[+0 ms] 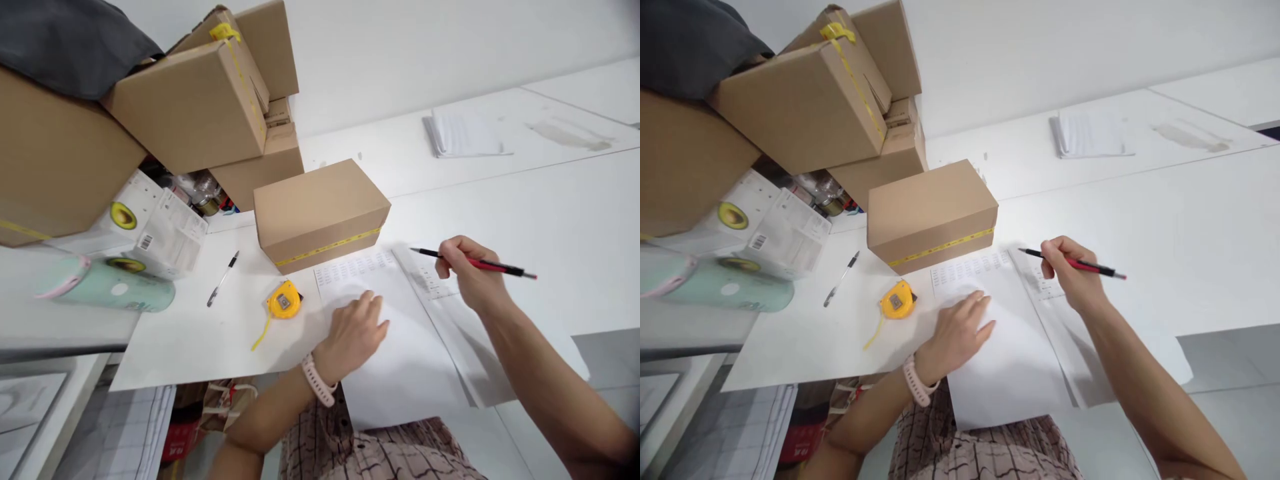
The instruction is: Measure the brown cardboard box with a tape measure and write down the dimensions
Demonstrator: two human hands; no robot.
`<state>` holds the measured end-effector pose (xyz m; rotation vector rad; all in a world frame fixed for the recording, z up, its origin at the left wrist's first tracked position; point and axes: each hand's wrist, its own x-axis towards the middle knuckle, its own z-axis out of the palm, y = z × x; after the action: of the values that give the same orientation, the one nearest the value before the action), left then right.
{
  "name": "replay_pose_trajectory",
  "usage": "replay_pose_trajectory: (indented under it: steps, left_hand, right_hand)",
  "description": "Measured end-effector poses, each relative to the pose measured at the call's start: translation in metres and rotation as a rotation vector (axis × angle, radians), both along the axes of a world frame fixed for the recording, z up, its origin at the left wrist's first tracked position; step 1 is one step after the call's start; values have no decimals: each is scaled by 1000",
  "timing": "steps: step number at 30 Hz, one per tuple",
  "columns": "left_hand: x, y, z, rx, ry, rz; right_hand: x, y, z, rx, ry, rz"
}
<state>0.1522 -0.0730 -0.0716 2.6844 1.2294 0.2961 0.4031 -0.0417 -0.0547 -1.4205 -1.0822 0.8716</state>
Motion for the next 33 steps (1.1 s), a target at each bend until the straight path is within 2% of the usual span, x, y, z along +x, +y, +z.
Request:
replay_pose_trajectory:
  steps: [3,6,11,15,20,24,33]
  left_hand:
    - [41,6,0,-67,214,-117]
    - [62,19,-5,-72,290,-134]
    - [68,35,-10,-12,282,-155]
    - [66,40,-13,11,250,-165]
    - [67,45,-16,-19,235,-141]
    - [68,46,-16,-15,230,-140]
    - [68,47,-15,-33,217,-142]
  right_hand:
    - [-13,22,-17,-1,168,92]
    - [-21,40,-37,-67,205,213]
    - [-24,50,-59,-122,-31,96]
    - [-20,51,-60,-93,19,87]
    - [-14,50,-56,-70,-65,-15]
    - [-16,50,-57,-65,-41,15]
    - [-19,53,-61,-7,-178,-21]
